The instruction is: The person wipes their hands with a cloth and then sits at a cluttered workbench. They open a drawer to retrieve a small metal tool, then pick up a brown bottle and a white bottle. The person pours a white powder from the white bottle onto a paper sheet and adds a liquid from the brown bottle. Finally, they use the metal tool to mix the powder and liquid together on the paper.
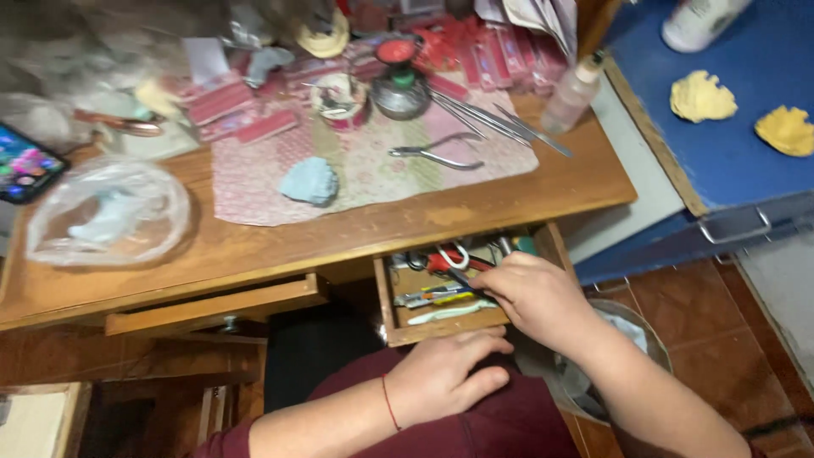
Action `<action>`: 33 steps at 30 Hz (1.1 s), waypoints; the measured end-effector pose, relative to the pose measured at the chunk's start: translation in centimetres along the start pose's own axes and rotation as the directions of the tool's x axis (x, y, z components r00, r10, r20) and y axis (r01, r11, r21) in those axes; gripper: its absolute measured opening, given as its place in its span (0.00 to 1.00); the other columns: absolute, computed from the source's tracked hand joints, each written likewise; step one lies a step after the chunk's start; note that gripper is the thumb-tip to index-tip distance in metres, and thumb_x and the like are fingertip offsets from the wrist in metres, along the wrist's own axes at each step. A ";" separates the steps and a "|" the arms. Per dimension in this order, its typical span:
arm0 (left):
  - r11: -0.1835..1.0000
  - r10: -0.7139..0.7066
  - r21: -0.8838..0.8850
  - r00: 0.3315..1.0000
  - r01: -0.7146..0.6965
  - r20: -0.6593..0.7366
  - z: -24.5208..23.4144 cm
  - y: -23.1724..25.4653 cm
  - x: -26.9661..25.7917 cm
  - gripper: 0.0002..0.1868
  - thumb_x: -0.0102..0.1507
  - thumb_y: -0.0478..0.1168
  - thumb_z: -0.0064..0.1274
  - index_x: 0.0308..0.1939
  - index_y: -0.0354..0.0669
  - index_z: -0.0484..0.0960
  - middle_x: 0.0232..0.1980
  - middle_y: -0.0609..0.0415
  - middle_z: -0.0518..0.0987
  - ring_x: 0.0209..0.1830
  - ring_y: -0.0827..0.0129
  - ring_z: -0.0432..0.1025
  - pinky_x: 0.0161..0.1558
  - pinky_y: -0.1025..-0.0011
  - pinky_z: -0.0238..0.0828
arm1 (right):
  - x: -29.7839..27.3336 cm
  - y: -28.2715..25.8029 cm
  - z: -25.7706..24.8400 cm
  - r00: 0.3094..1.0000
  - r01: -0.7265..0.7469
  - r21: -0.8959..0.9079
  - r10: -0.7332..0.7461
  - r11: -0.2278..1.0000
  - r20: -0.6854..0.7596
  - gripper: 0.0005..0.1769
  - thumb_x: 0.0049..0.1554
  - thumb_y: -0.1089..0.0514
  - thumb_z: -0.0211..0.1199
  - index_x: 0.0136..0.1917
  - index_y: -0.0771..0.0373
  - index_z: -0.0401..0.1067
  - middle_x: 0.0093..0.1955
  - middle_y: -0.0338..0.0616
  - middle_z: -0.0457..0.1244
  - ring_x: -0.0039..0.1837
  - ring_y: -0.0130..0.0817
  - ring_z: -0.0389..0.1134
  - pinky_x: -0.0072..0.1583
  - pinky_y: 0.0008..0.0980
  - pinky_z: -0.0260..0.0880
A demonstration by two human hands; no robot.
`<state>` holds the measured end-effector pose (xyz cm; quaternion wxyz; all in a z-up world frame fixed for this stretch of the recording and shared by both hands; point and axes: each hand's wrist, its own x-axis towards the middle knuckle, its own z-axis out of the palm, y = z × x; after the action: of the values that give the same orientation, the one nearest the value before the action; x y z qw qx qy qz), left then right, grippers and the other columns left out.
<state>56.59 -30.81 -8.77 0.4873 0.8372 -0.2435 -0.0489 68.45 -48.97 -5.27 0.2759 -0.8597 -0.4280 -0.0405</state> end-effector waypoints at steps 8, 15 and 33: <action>0.999 0.051 0.001 0.998 -0.051 0.045 0.2 -1.2 0.3 0.22 0.70 0.53 0.48 0.59 0.42 0.78 0.66 0.42 0.78 0.60 0.47 0.75 0.57 0.56 0.73 | 0.3 0.9 1.3 0.994 -0.080 0.000 0.079 0.997 0.080 0.11 0.48 0.62 0.67 0.46 0.57 0.82 0.40 0.44 0.70 0.47 0.45 0.71 0.48 0.43 0.71; 0.999 0.037 -0.032 0.998 -0.035 0.056 0.3 -1.7 0.4 0.22 0.70 0.52 0.49 0.60 0.41 0.78 0.67 0.40 0.76 0.60 0.45 0.74 0.58 0.56 0.73 | 0.3 1.8 1.9 0.992 0.031 0.044 -0.036 0.999 0.123 0.17 0.47 0.66 0.63 0.49 0.57 0.82 0.47 0.43 0.73 0.52 0.44 0.72 0.54 0.42 0.72; 0.956 0.255 0.153 0.967 -0.249 -0.020 -7.8 -7.0 4.3 0.21 0.66 0.48 0.56 0.58 0.41 0.79 0.69 0.41 0.76 0.64 0.47 0.74 0.61 0.58 0.72 | 13.9 2.8 2.6 0.947 0.025 -0.337 -0.130 0.941 -0.294 0.13 0.51 0.66 0.65 0.51 0.61 0.78 0.45 0.48 0.69 0.51 0.48 0.70 0.53 0.44 0.72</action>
<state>65.41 -23.77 -9.98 0.4301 0.8342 -0.3416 0.0485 78.93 -39.09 -4.48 0.1911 -0.8584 -0.4002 -0.2577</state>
